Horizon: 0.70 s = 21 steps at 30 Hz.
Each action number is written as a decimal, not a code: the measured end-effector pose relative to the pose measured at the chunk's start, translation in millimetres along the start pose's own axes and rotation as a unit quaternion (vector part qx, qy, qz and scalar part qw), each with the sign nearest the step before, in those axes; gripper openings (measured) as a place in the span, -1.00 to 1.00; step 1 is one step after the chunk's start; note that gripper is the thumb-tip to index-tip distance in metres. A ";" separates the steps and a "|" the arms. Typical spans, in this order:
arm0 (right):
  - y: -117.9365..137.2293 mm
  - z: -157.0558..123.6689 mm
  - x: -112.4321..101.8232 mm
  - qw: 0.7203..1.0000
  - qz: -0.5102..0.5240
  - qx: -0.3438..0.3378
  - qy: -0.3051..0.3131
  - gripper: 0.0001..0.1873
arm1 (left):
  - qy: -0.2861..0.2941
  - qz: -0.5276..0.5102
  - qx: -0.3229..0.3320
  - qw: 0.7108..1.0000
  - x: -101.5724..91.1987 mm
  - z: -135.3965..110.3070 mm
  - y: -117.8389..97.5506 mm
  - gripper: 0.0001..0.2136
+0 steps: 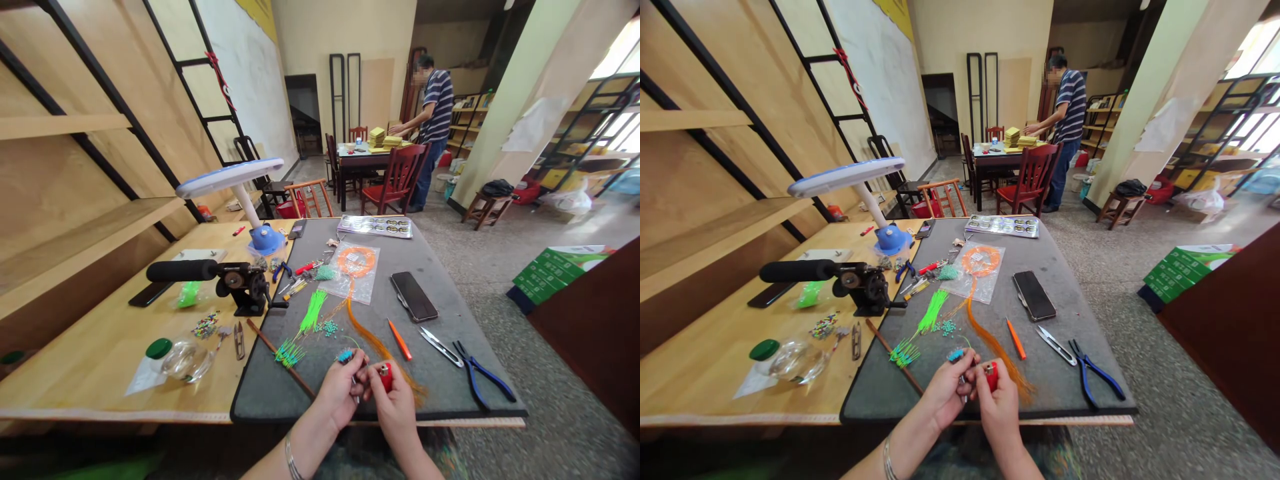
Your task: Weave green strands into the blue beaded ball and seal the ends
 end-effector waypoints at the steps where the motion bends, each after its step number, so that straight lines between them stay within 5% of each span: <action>1: -1.3 0.4 0.4 1.000 -0.001 0.000 -0.001 -0.71 | -0.003 0.000 -0.002 1.000 -0.1 -0.2 0.3 -0.71; 13: -8.0 2.5 -4.7 0.998 -0.034 0.013 -0.047 -0.66 | -0.024 -0.040 -0.071 0.996 0.4 -2.3 8.2 -0.76; 21: -7.6 2.9 -3.7 0.998 -0.018 0.031 -0.043 -0.61 | -0.033 -0.062 -0.061 0.996 -1.7 -1.7 7.4 -0.78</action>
Point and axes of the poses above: each hand's wrist, its own z-axis towards the middle knuckle, its own x-axis out of the palm, y = z × x, the point moved 7 cm from there along z, towards the middle knuckle, and after that the axes turned 14 degrees about x, right-handed, at the moved point
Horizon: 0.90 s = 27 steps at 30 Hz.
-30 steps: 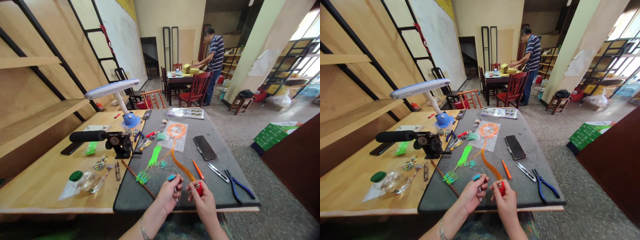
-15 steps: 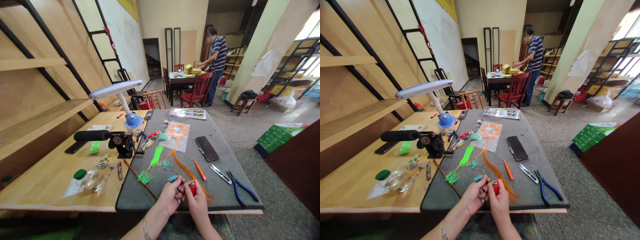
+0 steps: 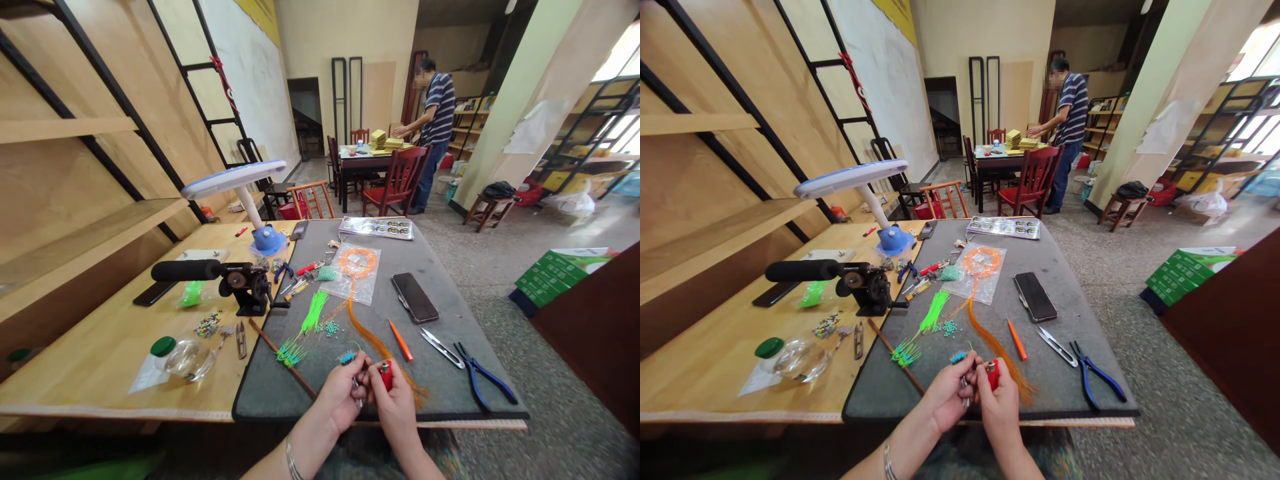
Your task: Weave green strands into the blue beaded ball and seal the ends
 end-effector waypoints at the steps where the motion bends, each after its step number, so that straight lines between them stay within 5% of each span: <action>1: 0.0 0.1 0.1 1.000 0.001 0.001 0.001 -0.61 | -0.001 -0.002 0.001 1.000 0.5 -0.6 -0.4 -0.78; 27: -0.4 0.6 0.6 1.000 0.011 0.002 0.006 -0.63 | 0.017 -0.003 -0.003 1.000 0.4 1.1 2.9 -0.78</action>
Point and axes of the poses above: each hand's wrist, its own z-axis towards the middle knuckle, its own x-axis out of the palm, y = z × x, the point moved 7 cm from there along z, towards the middle knuckle, and after that the axes turned 14 degrees about x, right-handed, at the moved point
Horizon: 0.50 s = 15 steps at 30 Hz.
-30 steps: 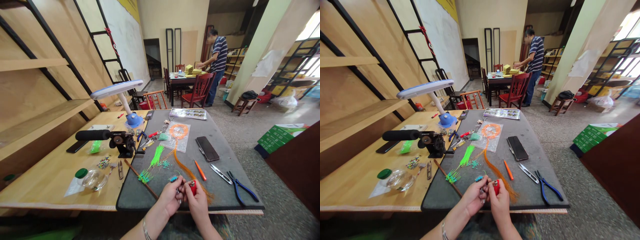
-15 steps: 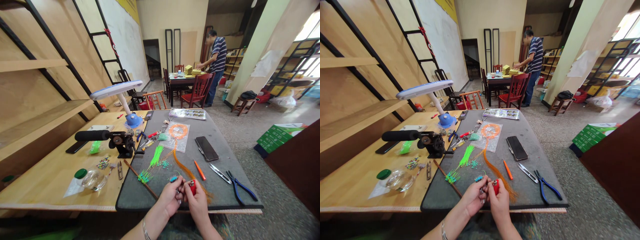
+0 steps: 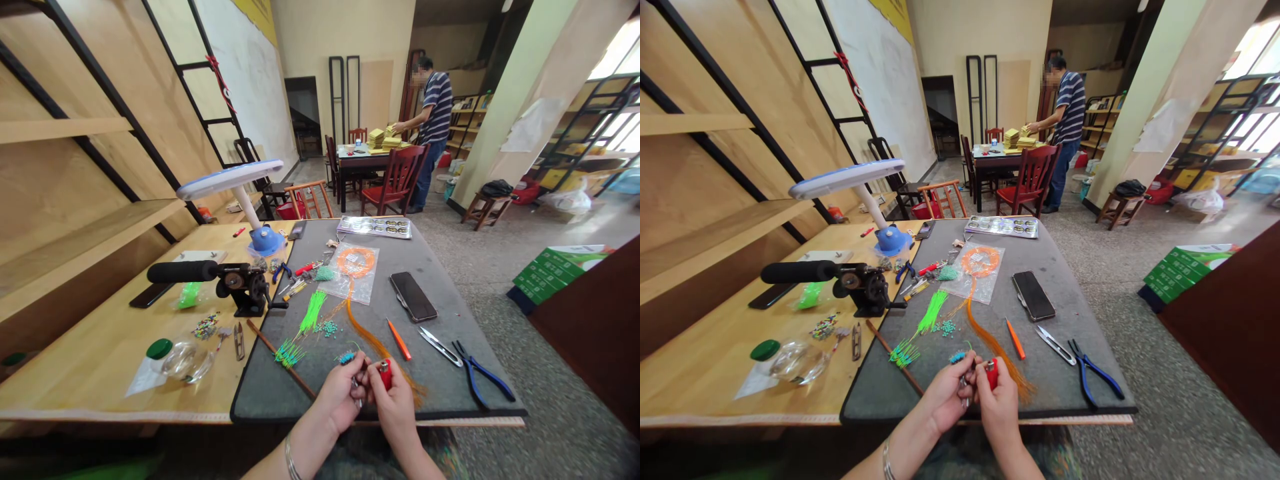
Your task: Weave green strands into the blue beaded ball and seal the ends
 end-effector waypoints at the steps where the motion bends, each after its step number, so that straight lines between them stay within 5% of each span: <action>1: -0.1 -0.1 0.0 1.000 -0.002 -0.002 -0.001 -0.64 | -0.004 -0.001 -0.003 1.000 0.0 -0.2 0.2 -0.77; 15: -1.7 0.9 1.1 1.000 -0.008 0.004 -0.004 -0.62 | -0.017 -0.012 -0.008 1.000 -0.3 -1.3 -0.2 -0.78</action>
Point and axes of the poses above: each hand's wrist, its own z-axis towards the middle knuckle, its own x-axis out of the palm, y = z × x, the point moved 7 cm from there along z, towards the middle knuckle, and after that the axes turned 14 degrees about x, right-handed, at the moved point
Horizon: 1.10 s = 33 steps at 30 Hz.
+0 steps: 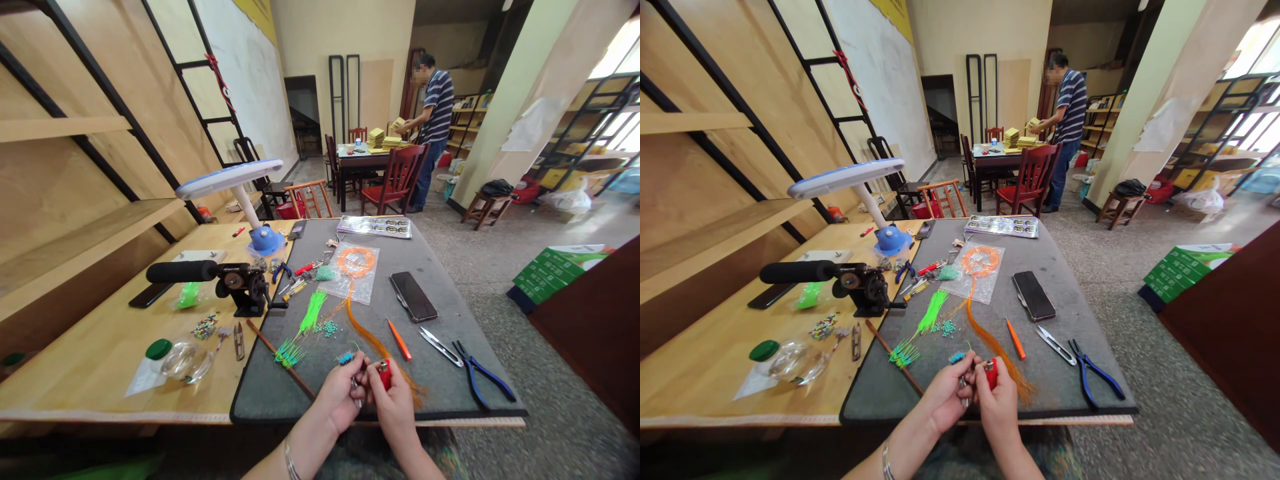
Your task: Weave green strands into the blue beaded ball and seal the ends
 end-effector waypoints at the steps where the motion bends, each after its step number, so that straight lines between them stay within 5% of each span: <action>1: -0.4 0.2 -0.2 1.000 -0.002 0.000 -0.001 -0.62 | -0.001 -0.001 0.003 1.000 -0.1 -0.2 -0.3 -0.78; 33: -0.1 -1.1 0.6 1.000 0.009 0.000 -0.009 -0.62 | -0.002 0.024 0.025 0.999 -1.6 0.2 -2.4 -0.78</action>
Point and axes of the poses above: each hand's wrist, its own z-axis towards the middle knuckle, its own x-axis out of the palm, y = z × x, the point moved 7 cm from there along z, towards the middle knuckle, and after that the axes turned 14 degrees about x, right-handed, at the moved point
